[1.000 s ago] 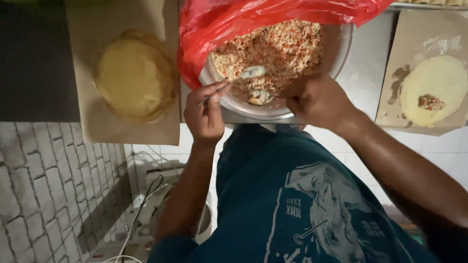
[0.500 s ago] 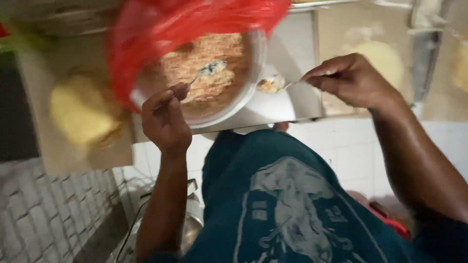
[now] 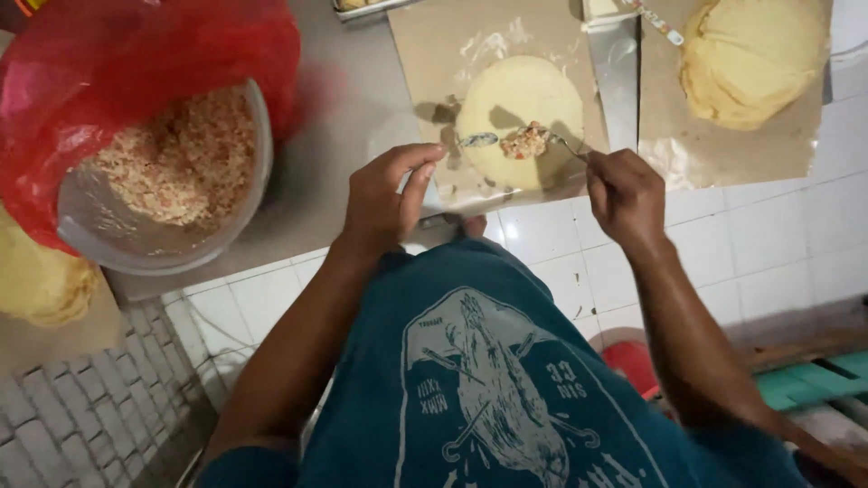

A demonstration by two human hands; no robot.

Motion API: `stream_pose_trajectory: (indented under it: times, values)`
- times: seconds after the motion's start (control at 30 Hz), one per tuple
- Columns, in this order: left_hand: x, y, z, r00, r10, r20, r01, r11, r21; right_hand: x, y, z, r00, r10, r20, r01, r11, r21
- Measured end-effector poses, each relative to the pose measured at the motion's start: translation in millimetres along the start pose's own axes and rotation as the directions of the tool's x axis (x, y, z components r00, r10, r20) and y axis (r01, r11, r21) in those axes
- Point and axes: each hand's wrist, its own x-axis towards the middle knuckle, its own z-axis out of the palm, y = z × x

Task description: The person repeatedly takes thin dough sheets, places a spoonful of filling on each, folds them into rolls, and places the finished rolls on a metal tray. The process is repeated multiple times throughout the clip.

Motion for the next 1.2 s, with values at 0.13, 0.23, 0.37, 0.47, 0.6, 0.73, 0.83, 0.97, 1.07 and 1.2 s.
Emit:
stream_pose_trajectory:
  times: [0.13, 0.23, 0.37, 0.47, 0.6, 0.73, 0.83, 0.97, 1.07, 1.2]
  values:
    - [4.2, 16.2, 28.2, 0.999, 0.027, 0.032, -0.029, 0.998, 0.047, -11.8, -1.5, -2.7, 0.998, 0.058, -0.034, -0.055, 0.995, 0.082]
    - [3.4, 24.1, 39.4, 0.999, 0.021, 0.038, -0.024, 0.995, 0.092, -24.2, 8.2, 10.2, 0.996, 0.088, -0.027, -0.086, 0.994, 0.070]
    - [-2.0, 26.1, 42.7, 0.995, -0.052, 0.081, 0.042, 0.991, 0.127, -31.4, 15.2, 24.4, 0.998, 0.058, 0.022, -0.057, 0.998, -0.018]
    - [-2.5, 27.9, 41.7, 0.993, -0.069, 0.093, 0.055, 0.989, 0.139, -26.9, 14.6, 20.7, 0.993, 0.112, 0.034, -0.114, 0.992, 0.063]
    - [-2.1, 31.5, 37.9, 0.994, -0.081, 0.075, 0.068, 0.985, 0.157, -14.8, 9.5, 9.1, 0.984, 0.179, 0.017, -0.179, 0.969, 0.168]
    - [-3.9, 28.0, 30.6, 0.995, -0.094, 0.038, 0.087, 0.983, 0.163, -4.3, 5.6, 3.7, 0.972, 0.234, -0.017, -0.218, 0.926, 0.310]
    - [-6.4, 32.3, 20.1, 0.999, -0.052, 0.000, 0.051, 0.983, 0.176, -0.2, -4.0, 5.7, 0.854, 0.515, 0.072, -0.451, 0.665, 0.596]
    - [-10.0, 32.7, -7.1, 1.000, -0.015, -0.023, 0.019, 0.979, 0.202, 15.5, -25.7, 11.8, 0.579, 0.739, 0.344, -0.536, 0.027, 0.844]
    - [-15.5, 35.7, -41.7, 0.999, 0.020, -0.050, -0.007, 0.973, 0.229, 39.3, -59.0, 14.7, 0.604, 0.709, 0.364, -0.524, 0.010, 0.852]
    - [-27.4, 36.3, -99.6, 0.975, 0.136, -0.177, -0.064, 0.929, 0.364, 74.6, -105.3, 41.0, 0.765, 0.548, 0.338, -0.482, 0.138, 0.865]
